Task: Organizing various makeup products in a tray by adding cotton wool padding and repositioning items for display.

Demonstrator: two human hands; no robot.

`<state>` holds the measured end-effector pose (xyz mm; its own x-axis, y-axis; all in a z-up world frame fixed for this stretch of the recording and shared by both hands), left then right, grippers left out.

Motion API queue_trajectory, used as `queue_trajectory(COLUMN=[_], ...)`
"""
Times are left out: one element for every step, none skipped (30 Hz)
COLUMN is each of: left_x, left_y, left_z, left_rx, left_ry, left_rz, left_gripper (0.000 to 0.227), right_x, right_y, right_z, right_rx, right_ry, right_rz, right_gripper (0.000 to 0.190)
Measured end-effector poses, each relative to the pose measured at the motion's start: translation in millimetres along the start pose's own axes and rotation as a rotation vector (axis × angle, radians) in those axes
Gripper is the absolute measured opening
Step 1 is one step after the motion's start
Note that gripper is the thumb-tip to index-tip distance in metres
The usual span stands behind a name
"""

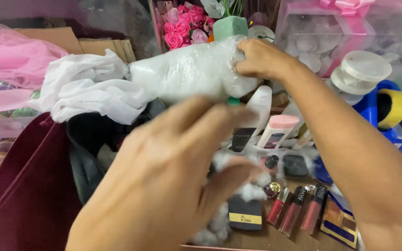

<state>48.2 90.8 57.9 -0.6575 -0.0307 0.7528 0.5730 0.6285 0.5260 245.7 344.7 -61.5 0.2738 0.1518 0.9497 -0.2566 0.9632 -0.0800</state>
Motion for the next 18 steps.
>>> queue_trajectory(left_x=[-0.3,-10.2,-21.2,-32.3,-57.1,-79.8,-101.9,-114.4,-129.5,-144.5,-148.7,-155.2,-161.8,-168.2,-172.1,-175.3,-182.4,-186.3], left_y=[15.3,33.3,51.1,68.3,86.7,105.8,124.9,134.9,144.0,152.4,155.8,158.1,160.4,161.9,164.1,165.7,168.1,170.9], left_z=[9.5,21.8,36.5,51.6,72.6,96.5,120.1,128.1,141.0,153.7,158.1,163.6,168.8,173.5,177.4,181.3,189.9,197.1], left_rx=[0.043,0.044,0.084,0.127,0.13,0.196,0.261,0.262,0.342,0.421,0.423,0.449,0.475,0.474,0.473,0.473,0.473,0.473], left_ry=[0.079,0.079,0.161,0.243,0.242,0.387,0.534,0.532,0.6,0.667,0.663,0.63,0.597,0.596,0.614,0.633,0.633,0.643], left_rz=[-0.022,-0.023,-0.004,0.016,0.017,-0.002,-0.022,-0.022,0.06,0.144,0.144,0.181,0.218,0.218,0.173,0.127,0.129,0.056], left_gripper=[0.037,0.037,0.04,0.043,0.043,0.052,0.062,0.062,0.074,0.086,0.086,0.092,0.098,0.098,0.087,0.077,0.077,0.04], right_x=[2.2,6.0,11.9,16.5,14.7,15.3,15.9,15.6,18.0,20.3,21.5,23.1,24.7,23.9,25.0,26.0,27.2,28.5], right_y=[0.8,-6.7,-14.1,-21.8,-19.8,-17.6,-15.2,-16.8,-18.8,-21.3,-23.8,-27.3,-30.9,-31.5,-32.9,-34.2,-34.3,-35.0], right_z=[-0.7,4.1,9.4,14.7,7.6,0.5,-6.6,-11.6,-14.4,-17.5,-17.7,-19.7,-21.8,-23.8,-24.9,-25.3,-27.2,-31.0], right_rx=[-0.024,-0.023,-0.003,0.015,0.016,0.021,0.026,0.026,0.084,0.141,0.14,0.118,0.095,0.093,0.11,0.127,0.127,0.096], right_ry=[-0.007,-0.008,0.039,0.088,0.088,0.098,0.108,0.106,0.158,0.211,0.208,0.217,0.225,0.225,0.212,0.2,0.201,0.225], right_rz=[-0.093,-0.092,-0.142,-0.188,-0.185,-0.197,-0.208,-0.207,-0.259,-0.31,-0.308,-0.328,-0.348,-0.348,-0.382,-0.415,-0.414,-0.423], right_gripper=[0.034,0.034,0.034,0.035,0.035,0.028,0.023,0.023,0.015,0.013,0.013,0.014,0.019,0.019,0.026,0.034,0.034,0.02])
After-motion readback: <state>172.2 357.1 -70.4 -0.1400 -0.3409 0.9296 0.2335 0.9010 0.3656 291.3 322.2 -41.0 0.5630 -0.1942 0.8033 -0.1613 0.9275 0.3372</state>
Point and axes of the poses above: each hand's wrist, its own y-axis towards the middle knuckle, its own x-axis out of the back of the hand, z = x × y, the point moved 5 cm from there along y, towards the middle knuckle, and after that the axes turned 3 degrees about x, right-handed, at the moved point
